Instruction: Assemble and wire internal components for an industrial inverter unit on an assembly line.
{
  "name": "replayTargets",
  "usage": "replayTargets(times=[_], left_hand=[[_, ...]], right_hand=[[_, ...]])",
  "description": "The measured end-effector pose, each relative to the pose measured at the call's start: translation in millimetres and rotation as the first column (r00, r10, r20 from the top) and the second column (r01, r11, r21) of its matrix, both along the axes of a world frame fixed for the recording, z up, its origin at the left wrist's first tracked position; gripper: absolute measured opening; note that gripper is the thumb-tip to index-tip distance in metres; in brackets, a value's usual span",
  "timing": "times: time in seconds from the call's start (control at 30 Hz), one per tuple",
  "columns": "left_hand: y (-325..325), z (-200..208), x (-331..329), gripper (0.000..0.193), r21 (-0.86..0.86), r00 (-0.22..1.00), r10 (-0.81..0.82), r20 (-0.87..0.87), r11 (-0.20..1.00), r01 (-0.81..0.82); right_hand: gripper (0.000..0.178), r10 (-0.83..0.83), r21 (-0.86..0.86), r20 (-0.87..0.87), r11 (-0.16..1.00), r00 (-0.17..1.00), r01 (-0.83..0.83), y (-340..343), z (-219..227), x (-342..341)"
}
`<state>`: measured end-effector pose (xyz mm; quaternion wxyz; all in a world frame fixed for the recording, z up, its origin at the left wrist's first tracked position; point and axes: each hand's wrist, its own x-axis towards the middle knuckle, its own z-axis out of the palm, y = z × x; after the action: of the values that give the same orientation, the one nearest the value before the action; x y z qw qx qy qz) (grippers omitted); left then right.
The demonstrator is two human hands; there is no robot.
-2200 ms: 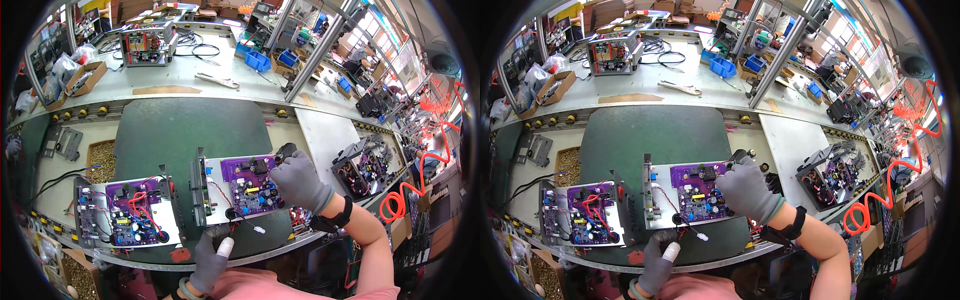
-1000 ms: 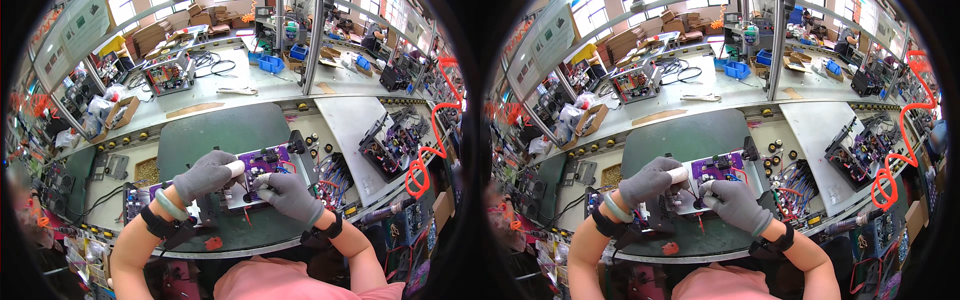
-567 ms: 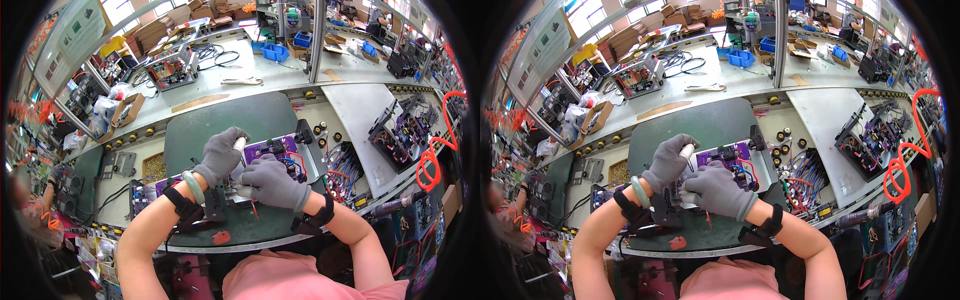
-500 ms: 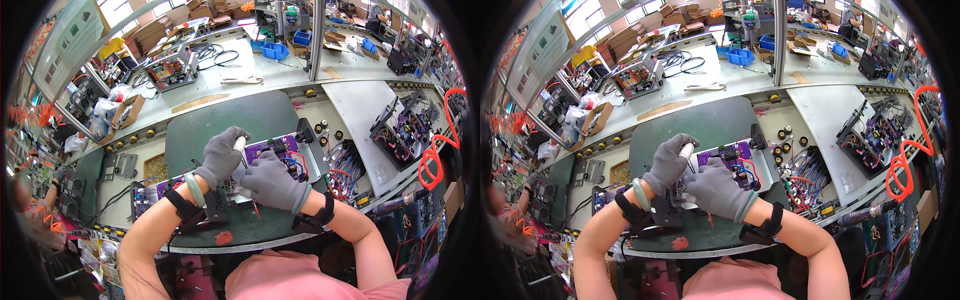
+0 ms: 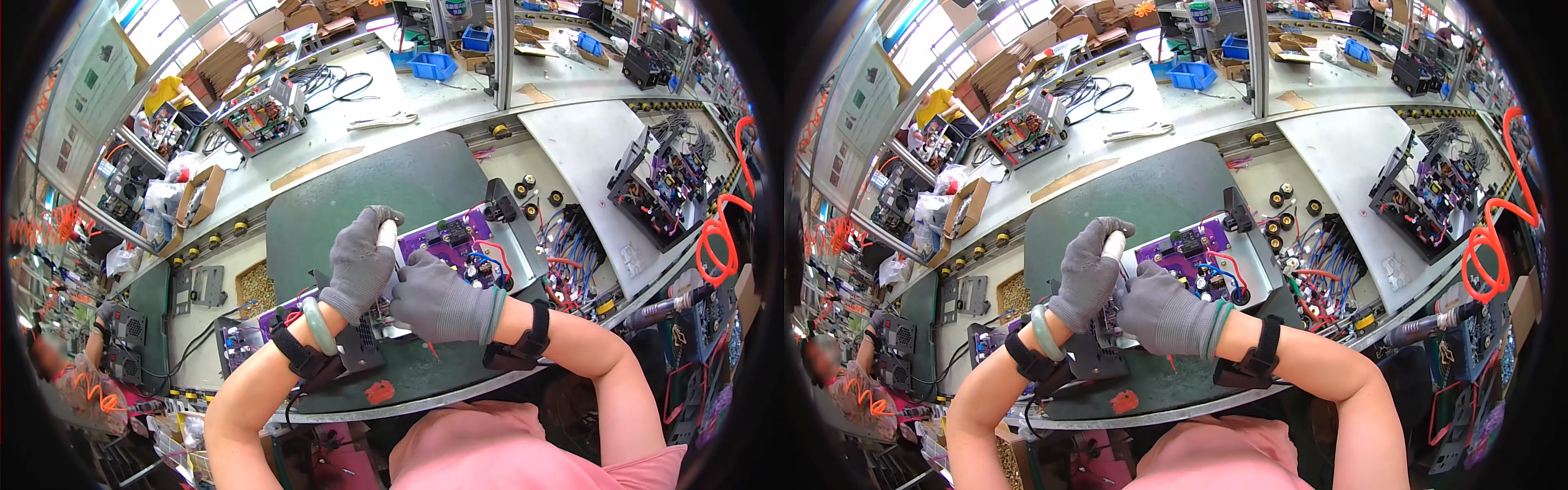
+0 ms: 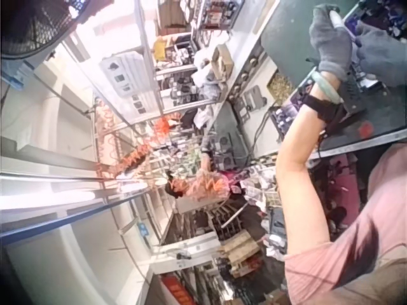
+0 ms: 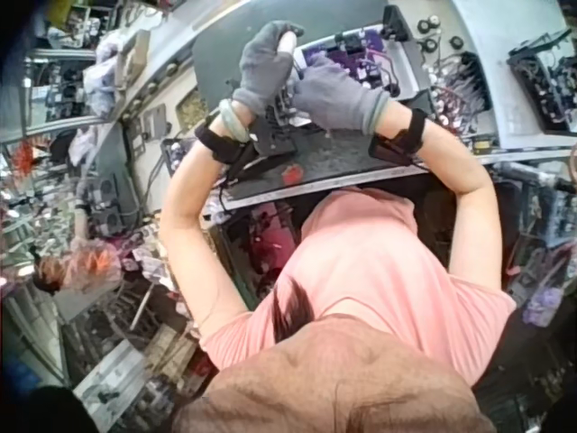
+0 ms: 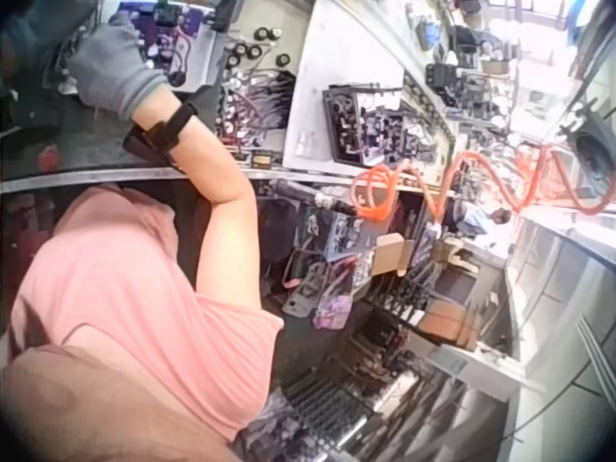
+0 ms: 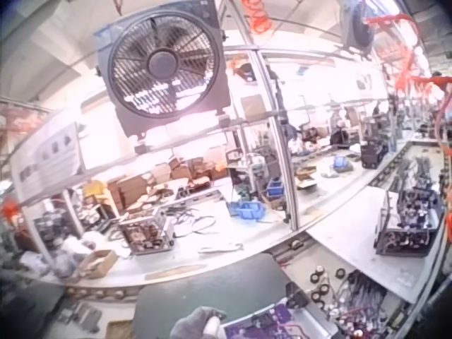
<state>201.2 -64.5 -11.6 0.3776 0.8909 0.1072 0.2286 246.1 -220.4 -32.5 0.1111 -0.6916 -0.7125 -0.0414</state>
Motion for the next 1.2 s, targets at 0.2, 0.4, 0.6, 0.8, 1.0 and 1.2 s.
replayTargets(times=[0.2, 0.4, 0.6, 0.8, 1.0, 1.2], left_hand=[[-1, 13, -2, 0.017, -0.059, 0.991, 0.0, -0.135, 0.998, -0.008], [-13, 51, -30, 0.019, -0.09, 0.971, -0.123, -0.206, 0.99, 0.106], [-10, 84, -56, 0.02, 0.301, 0.986, -0.132, 0.104, 0.949, 0.096], [1, 81, -71, 0.023, -0.081, 0.983, -0.128, -0.129, 0.99, 0.118], [-13, 67, -60, 0.018, -0.025, 0.993, -0.101, -0.064, 0.995, 0.1], [-15, 61, -61, 0.015, -0.022, 0.979, 0.028, -0.201, 0.999, -0.033]], right_hand=[[0.013, -0.151, 0.402, -0.071, 0.9, 0.986, 0.167, -8, 0, -14], [0.028, -0.261, 0.274, -0.641, 0.8, 0.722, 0.533, -19, 20, -8], [0.019, -0.053, -0.029, -0.998, 0.906, 0.044, 0.423, -9, 28, 3], [0.024, -0.088, 0.008, -0.971, 0.919, 0.224, 0.394, 0, 28, 5], [0.027, -0.135, 0.053, -0.916, 0.894, 0.378, 0.446, 3, 26, 3], [0.018, -0.146, 0.376, -0.727, 0.733, 0.671, 0.567, -1, 20, -9]])
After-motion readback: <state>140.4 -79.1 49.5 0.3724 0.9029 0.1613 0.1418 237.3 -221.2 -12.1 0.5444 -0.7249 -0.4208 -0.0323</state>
